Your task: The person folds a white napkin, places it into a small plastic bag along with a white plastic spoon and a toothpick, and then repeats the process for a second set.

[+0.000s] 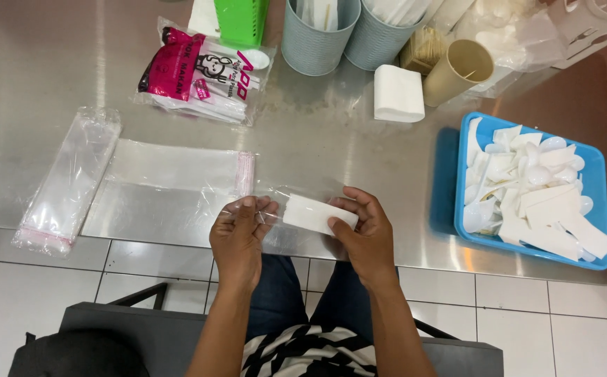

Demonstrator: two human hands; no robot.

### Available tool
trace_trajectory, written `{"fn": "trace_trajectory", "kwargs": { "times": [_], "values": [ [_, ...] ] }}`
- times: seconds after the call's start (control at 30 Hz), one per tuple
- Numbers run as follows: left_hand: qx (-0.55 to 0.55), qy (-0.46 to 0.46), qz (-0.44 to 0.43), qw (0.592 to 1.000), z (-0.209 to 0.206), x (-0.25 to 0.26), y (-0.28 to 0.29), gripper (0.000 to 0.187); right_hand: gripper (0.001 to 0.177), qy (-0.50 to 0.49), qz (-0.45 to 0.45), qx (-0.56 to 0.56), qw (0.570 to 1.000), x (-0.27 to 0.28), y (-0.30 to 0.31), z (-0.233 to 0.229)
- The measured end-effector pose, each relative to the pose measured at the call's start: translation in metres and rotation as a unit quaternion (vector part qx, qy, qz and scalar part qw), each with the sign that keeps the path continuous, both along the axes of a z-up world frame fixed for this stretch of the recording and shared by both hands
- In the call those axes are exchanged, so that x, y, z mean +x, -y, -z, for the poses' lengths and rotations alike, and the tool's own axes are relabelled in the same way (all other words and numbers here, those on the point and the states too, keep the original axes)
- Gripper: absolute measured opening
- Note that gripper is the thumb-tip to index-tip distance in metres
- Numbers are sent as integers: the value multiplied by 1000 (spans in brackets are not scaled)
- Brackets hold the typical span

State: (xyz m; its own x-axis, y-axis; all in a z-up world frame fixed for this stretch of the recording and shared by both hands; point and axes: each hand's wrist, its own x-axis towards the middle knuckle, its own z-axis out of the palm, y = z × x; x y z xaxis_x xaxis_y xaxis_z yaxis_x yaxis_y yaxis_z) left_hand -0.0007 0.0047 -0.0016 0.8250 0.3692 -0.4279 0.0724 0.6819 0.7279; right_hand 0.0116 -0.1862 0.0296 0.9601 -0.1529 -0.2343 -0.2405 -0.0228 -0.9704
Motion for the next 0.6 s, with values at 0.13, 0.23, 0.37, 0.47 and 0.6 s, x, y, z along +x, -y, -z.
{"fn": "trace_trajectory", "kwargs": {
  "times": [0.13, 0.23, 0.37, 0.47, 0.6],
  "values": [
    [28, -2, 25, 999, -4, 5, 9, 15, 61, -21, 8, 39, 999, 4, 9, -9],
    [25, 14, 44, 999, -5, 15, 19, 16, 56, -28, 19, 37, 999, 7, 16, -13],
    [22, 12, 109, 994, -9, 33, 33, 17, 49, 1, 43, 3, 999, 15, 28, -11],
    [12, 9, 158, 987, -9, 43, 42, 20, 51, 23, 35, -16, 999, 22, 46, 9],
    [5, -3, 177, 984, -17, 48, 45, 21, 62, 5, -9, 26, 1000, 26, 57, 4]
  ]
}}
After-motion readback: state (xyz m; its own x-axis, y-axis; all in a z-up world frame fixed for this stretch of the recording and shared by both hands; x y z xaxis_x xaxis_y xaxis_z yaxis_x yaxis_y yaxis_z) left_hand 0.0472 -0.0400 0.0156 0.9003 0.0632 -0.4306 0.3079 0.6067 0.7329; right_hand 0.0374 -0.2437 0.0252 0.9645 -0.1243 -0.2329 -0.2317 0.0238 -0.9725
